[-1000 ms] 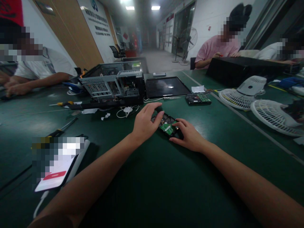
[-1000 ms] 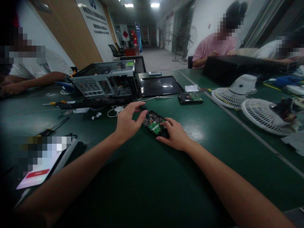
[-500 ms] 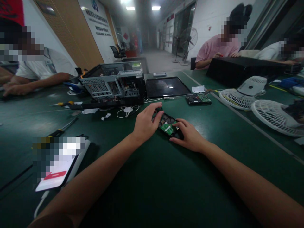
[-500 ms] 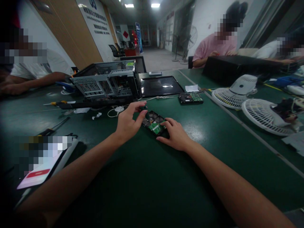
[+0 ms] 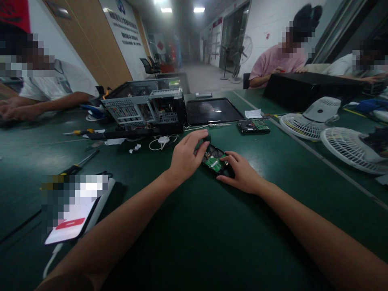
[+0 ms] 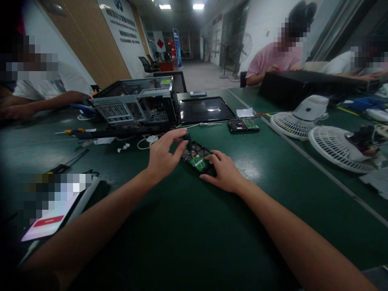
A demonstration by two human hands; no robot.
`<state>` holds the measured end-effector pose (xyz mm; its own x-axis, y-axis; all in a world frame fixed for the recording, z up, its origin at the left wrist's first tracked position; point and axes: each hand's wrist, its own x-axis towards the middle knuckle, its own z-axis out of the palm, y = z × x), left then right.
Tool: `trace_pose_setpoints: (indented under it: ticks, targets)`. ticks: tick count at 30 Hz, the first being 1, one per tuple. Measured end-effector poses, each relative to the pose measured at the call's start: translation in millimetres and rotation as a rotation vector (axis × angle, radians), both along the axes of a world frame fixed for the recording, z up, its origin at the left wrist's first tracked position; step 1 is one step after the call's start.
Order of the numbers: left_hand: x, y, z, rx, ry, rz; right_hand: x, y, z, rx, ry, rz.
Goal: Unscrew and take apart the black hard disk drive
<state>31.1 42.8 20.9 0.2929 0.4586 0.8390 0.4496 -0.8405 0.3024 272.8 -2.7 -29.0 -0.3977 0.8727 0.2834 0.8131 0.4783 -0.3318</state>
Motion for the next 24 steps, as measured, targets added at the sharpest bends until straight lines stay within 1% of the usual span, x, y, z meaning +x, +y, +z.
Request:
trace_pose_setpoints:
  ticks: [2, 6, 8, 12, 15, 24]
  targets:
    - [0.1, 0.3, -1.1, -0.013, -0.021, 0.004, 0.1, 0.3, 0.1, 0.003, 0.001, 0.004]
    - [-0.4, 1.5, -3.5, -0.037, -0.092, 0.064, -0.2, -0.1, 1.4, -0.011, -0.004, -0.001]
    - [-0.4, 1.8, -3.6, -0.035, -0.103, 0.071, -0.3, -0.4, 1.9, -0.015, -0.008, 0.0]
    - [0.1, 0.0, 0.2, -0.016, -0.065, 0.041, -0.3, -0.6, 1.5, -0.014, -0.007, -0.004]
    - [0.1, -1.7, 3.0, -0.02, -0.017, 0.064, 0.1, -0.6, 0.8, -0.016, -0.004, -0.006]
    - [-0.1, -1.9, 2.2, -0.043, 0.002, 0.063, 0.5, -0.1, 0.7, -0.011, 0.005, 0.001]
